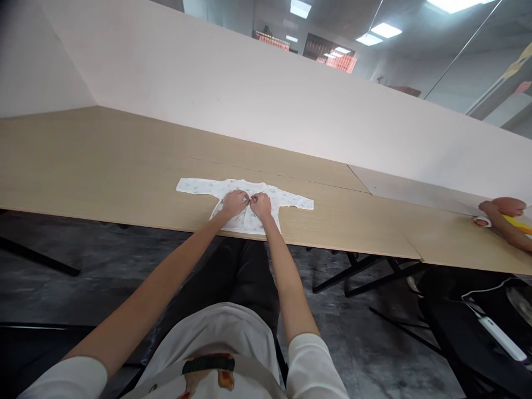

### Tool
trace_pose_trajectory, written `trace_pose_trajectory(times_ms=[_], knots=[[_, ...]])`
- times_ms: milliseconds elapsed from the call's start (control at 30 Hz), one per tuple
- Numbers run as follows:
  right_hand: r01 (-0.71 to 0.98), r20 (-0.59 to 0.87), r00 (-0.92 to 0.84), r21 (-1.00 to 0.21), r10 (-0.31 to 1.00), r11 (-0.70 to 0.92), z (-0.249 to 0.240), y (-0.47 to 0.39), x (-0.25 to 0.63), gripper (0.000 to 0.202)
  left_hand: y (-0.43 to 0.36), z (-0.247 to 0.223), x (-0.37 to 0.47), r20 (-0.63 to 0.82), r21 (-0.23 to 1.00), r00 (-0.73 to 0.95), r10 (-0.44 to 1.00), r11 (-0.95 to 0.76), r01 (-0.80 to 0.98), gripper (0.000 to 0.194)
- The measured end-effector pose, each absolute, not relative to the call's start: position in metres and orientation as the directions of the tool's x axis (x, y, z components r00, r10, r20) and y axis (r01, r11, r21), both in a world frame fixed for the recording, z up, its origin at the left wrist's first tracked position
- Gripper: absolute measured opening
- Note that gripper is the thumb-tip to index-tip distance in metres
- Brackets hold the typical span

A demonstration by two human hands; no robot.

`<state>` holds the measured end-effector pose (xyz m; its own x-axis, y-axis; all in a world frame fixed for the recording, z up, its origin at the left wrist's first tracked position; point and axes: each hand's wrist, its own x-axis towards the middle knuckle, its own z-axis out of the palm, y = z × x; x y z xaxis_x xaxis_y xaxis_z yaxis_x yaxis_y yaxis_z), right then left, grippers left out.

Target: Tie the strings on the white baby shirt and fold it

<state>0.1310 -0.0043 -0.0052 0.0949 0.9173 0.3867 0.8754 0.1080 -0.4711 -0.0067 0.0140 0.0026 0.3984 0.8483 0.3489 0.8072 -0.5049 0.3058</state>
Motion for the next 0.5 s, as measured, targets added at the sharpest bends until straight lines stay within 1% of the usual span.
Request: trace_pose_trajectory(times_ms=[133, 267, 367, 500], knots=[[0.791, 0.380, 0.142, -0.599, 0.914, 0.126, -0.0055, -0.0029, 0.1343, 0.018, 0.0182, 0.0020, -0.0090, 0.328, 0.384, 0.423, 0.845, -0.528, 0.758, 0.028], [0.717, 0.358, 0.187, -0.687, 0.915, 0.122, -0.0064, -0.0008, 0.1371, 0.015, 0.0209, 0.0010, -0.0095, 0.320, 0.447, 0.378, 0.869, -0.490, 0.748, 0.029], [0.665, 0.351, 0.203, -0.735, 0.914, 0.134, -0.0072, 0.0002, 0.1383, 0.015, 0.0220, 0.0009, -0.0099, 0.312, 0.469, 0.366, 0.877, -0.477, 0.743, 0.029], [0.619, 0.347, 0.209, -0.770, 0.914, 0.151, -0.0087, 0.0001, 0.1393, 0.017, 0.0244, 0.0013, -0.0122, 0.317, 0.539, 0.368, 0.874, -0.486, 0.688, 0.027]])
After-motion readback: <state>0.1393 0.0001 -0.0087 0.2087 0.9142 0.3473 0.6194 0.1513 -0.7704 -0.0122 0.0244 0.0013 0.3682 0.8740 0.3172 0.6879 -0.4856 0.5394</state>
